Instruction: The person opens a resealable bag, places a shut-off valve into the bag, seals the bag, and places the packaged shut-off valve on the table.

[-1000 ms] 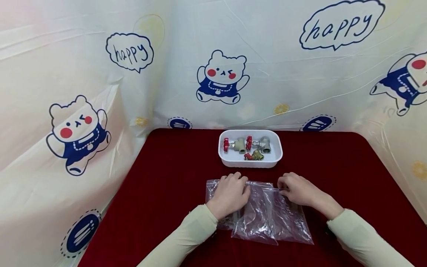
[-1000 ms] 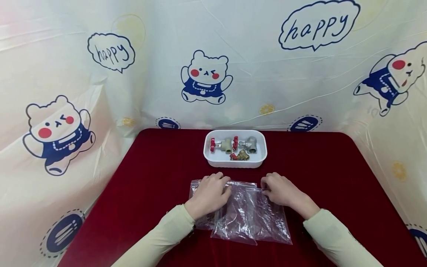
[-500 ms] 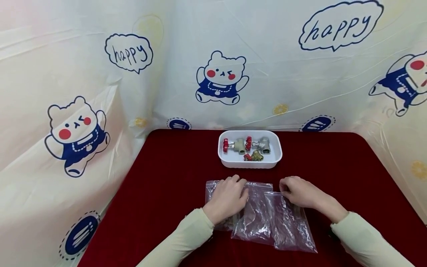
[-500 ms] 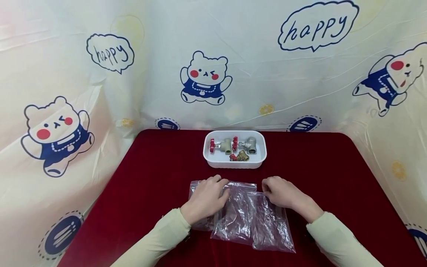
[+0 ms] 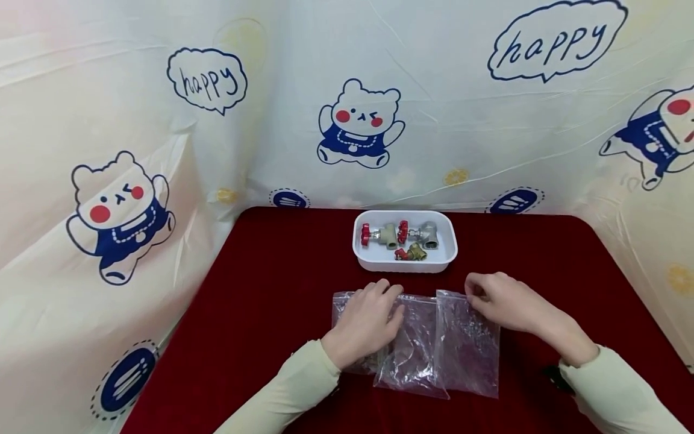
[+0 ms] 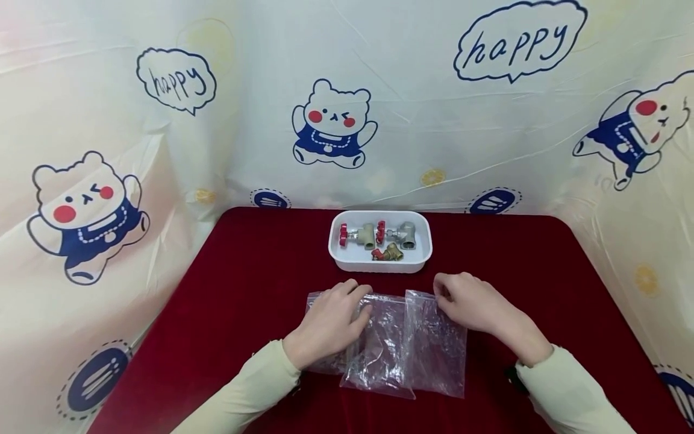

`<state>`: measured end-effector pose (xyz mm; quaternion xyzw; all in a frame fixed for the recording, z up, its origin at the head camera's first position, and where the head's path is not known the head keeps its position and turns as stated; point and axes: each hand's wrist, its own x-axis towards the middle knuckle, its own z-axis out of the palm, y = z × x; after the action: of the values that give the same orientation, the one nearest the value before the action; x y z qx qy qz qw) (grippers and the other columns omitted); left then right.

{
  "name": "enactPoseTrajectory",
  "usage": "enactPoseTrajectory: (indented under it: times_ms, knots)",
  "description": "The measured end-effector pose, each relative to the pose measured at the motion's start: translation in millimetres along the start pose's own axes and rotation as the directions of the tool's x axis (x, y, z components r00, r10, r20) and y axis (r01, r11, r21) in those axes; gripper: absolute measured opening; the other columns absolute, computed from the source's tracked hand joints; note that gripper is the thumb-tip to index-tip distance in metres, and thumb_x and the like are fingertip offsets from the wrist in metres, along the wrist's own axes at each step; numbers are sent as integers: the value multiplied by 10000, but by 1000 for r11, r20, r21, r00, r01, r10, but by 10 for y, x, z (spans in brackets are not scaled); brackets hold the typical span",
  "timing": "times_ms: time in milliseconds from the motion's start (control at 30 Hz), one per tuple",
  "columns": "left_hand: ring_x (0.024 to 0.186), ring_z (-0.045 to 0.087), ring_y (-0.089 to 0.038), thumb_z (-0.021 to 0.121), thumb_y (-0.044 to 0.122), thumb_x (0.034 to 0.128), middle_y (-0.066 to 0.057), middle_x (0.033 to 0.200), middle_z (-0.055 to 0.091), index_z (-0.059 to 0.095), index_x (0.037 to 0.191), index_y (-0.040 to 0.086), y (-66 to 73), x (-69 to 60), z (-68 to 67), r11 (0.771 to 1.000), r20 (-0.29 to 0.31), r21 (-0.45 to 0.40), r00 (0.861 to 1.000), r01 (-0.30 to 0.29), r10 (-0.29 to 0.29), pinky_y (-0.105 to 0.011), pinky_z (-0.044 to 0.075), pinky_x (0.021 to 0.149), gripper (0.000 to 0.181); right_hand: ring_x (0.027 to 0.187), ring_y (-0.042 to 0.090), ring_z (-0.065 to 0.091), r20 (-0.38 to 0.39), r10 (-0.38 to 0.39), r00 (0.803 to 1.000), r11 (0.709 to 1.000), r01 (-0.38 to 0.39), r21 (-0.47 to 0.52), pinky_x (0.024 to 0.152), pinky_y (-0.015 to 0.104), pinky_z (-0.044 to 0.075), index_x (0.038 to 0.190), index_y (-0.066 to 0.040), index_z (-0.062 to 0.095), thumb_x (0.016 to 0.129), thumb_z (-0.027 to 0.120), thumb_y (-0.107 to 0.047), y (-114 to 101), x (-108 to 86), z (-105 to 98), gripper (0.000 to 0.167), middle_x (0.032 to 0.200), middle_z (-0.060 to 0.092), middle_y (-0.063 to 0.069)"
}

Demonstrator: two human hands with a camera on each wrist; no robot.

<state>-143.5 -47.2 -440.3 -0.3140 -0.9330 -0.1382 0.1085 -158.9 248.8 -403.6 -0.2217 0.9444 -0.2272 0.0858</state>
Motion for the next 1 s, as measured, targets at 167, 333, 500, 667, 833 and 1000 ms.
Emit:
enactPoseTrajectory:
  times_ms: [167,333,500,667,833,1000]
  knots:
    - [939,630,-176,654,247,1023,-24,1074,668,709,1227,88,47,21,-95,996,-75,-92,997,-16,9,-323,560,779,265,595,83,486,-102,-13,995,999,9,-35,495,279,431,930,-155,665,974,693,-85,-145,-43,-183,88,725,556,-76]
    - [819,572,-69,644,213,1033,51,960,618,702,1030,133,163,77,-215,946,-74,-325,997,7,-33,-215,504,694,98,571,84,476,-206,-5,978,1000,0,-26,481,273,415,935,-135,669,966,686,-104,-318,-86,-240,47,691,543,-77]
    - [727,548,-16,647,146,1019,96,866,609,708,978,142,275,120,-280,849,-96,-529,994,-2,-57,-166,472,638,74,549,78,520,-375,-5,927,1000,-6,-26,472,280,451,943,-109,712,928,735,-108,-520,-102,-168,27,692,625,-68]
    - [719,611,4,661,147,1021,62,888,708,762,1020,98,359,194,-301,729,-50,-683,992,50,-115,-184,517,657,112,627,52,626,-489,-46,871,999,48,-10,517,275,503,917,-100,744,883,754,-35,-692,-93,-26,73,784,732,-39]
    - [649,643,-44,651,236,1057,22,802,735,783,1073,94,364,243,-306,618,24,-772,979,145,-201,-216,511,589,194,628,31,637,-502,-63,863,996,88,27,516,253,503,906,-97,749,876,740,-24,-853,-43,107,80,800,752,-27]
    - [671,717,-219,621,238,1082,-1,768,739,778,1066,65,305,230,-290,515,91,-832,965,209,-245,-260,550,581,235,657,46,653,-513,-143,846,983,180,24,547,262,517,920,-83,762,871,761,-22,-940,28,192,78,815,761,-23]
